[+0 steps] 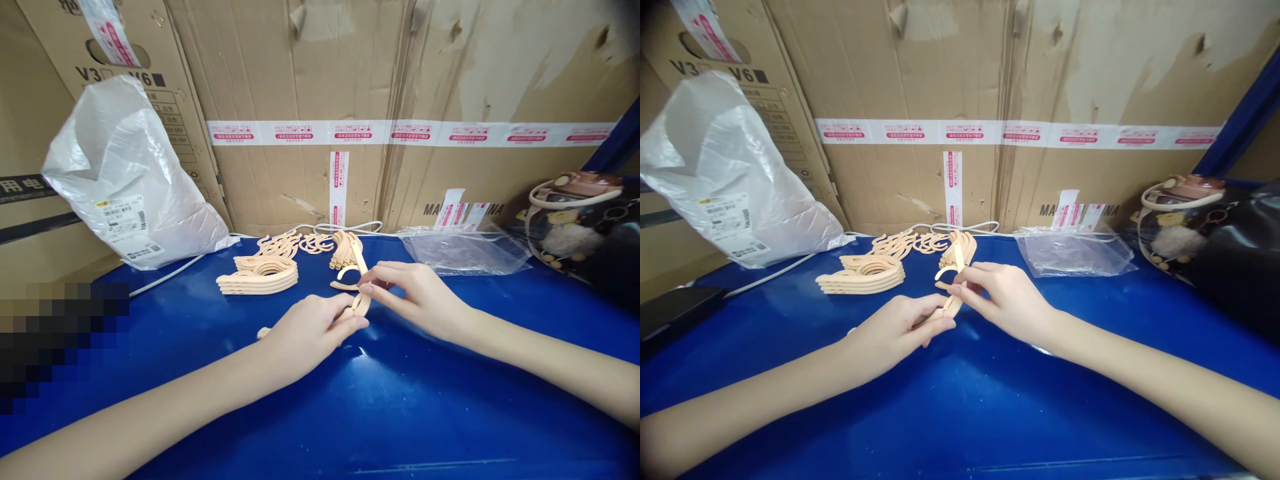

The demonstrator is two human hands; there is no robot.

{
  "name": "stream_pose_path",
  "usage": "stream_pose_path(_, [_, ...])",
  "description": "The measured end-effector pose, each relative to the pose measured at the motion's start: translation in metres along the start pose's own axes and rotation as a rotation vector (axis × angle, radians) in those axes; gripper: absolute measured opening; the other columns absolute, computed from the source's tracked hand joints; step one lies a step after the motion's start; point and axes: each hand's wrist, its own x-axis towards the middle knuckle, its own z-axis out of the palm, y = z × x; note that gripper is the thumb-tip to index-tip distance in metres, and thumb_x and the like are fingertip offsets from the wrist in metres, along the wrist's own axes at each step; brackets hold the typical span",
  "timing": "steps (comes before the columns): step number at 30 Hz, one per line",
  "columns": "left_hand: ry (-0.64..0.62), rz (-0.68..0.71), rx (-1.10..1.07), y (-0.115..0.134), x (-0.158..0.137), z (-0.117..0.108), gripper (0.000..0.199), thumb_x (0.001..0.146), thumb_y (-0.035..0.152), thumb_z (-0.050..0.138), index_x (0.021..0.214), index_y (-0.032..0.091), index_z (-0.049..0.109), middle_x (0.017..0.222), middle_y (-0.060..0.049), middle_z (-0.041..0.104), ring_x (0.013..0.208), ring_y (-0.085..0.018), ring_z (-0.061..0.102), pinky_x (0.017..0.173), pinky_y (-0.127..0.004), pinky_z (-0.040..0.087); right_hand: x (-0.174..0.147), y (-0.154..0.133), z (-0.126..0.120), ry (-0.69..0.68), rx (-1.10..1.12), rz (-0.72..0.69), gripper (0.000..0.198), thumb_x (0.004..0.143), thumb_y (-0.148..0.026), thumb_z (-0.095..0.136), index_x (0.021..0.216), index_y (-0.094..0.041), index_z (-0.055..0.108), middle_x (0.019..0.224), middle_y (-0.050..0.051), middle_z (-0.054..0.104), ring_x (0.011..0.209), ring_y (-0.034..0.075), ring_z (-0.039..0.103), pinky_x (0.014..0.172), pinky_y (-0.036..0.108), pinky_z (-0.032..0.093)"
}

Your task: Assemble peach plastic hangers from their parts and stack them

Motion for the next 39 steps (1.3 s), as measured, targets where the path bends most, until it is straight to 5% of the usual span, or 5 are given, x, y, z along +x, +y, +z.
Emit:
stream_pose_path(11, [0.029, 0.362, 0.393, -0.007, 0.019, -0.002, 0.028, 0.095, 0.034, 0.047, 0.109, 0.021, 0.066, 0.117, -0.008, 0.061, 0.112, -0.024, 0.051, 0.095, -0.036, 0.039, 0.007, 0.03, -0.006, -0.078, -0.169, 0.166, 0.004, 0.09, -0.021, 0.046, 0.093, -0.021, 0.044, 0.074, -0.001, 0.062, 0.056, 0.012, 0.053, 0.053, 0.022, 0.034])
stream_pose_path(17, [-0.132, 0.206, 0.345, -0.017, 0.022, -0.004, 0.076, 0.09, 0.065, 0.037, 0.148, 0.015, 0.029, 0.154, -0.012, 0.029, 0.142, -0.031, 0.023, 0.115, -0.048, 0.021, 0.006, 0.035, -0.016, -0.118, -0.456, 0.237, 0.009, 0.087, -0.016, 0.046, 0.095, -0.02, 0.048, 0.077, 0.002, 0.065, 0.061, 0.015, 0.057, 0.051, 0.023, 0.027])
stream_pose_path(23, [-0.166, 0.1, 0.377, -0.014, -0.022, -0.024, 0.07, 0.092, 0.061, 0.037, 0.15, 0.023, 0.025, 0.154, -0.007, 0.03, 0.14, -0.029, 0.031, 0.112, -0.046, 0.031, 0.008, 0.036, -0.016, -0.199, -0.559, 0.301, 0.009, 0.088, -0.017, 0.045, 0.092, -0.021, 0.051, 0.067, 0.001, 0.061, 0.057, 0.016, 0.054, 0.049, 0.024, 0.022])
stream_pose_path(30, [0.034, 0.064, 0.652, -0.022, -0.079, -0.026, 0.053, 0.095, 0.05, 0.041, 0.141, 0.025, 0.042, 0.139, -0.006, 0.053, 0.123, -0.03, 0.054, 0.097, -0.044, 0.049, 0.01, 0.037, 0.0, -0.175, -0.352, 0.22, 0.008, 0.088, -0.014, 0.047, 0.084, -0.02, 0.05, 0.069, -0.001, 0.06, 0.055, 0.012, 0.051, 0.051, 0.023, 0.028])
stream_pose_path(39, [0.059, -0.035, 0.718, -0.018, -0.043, -0.038, 0.028, 0.094, 0.034, 0.045, 0.109, 0.017, 0.062, 0.113, -0.012, 0.064, 0.103, -0.03, 0.061, 0.082, -0.042, 0.051, 0.009, 0.034, 0.007, -0.064, -0.393, -0.02, 0.015, 0.094, -0.026, 0.049, 0.088, -0.016, 0.059, 0.088, 0.007, 0.06, 0.084, 0.02, 0.055, 0.07, 0.029, 0.043])
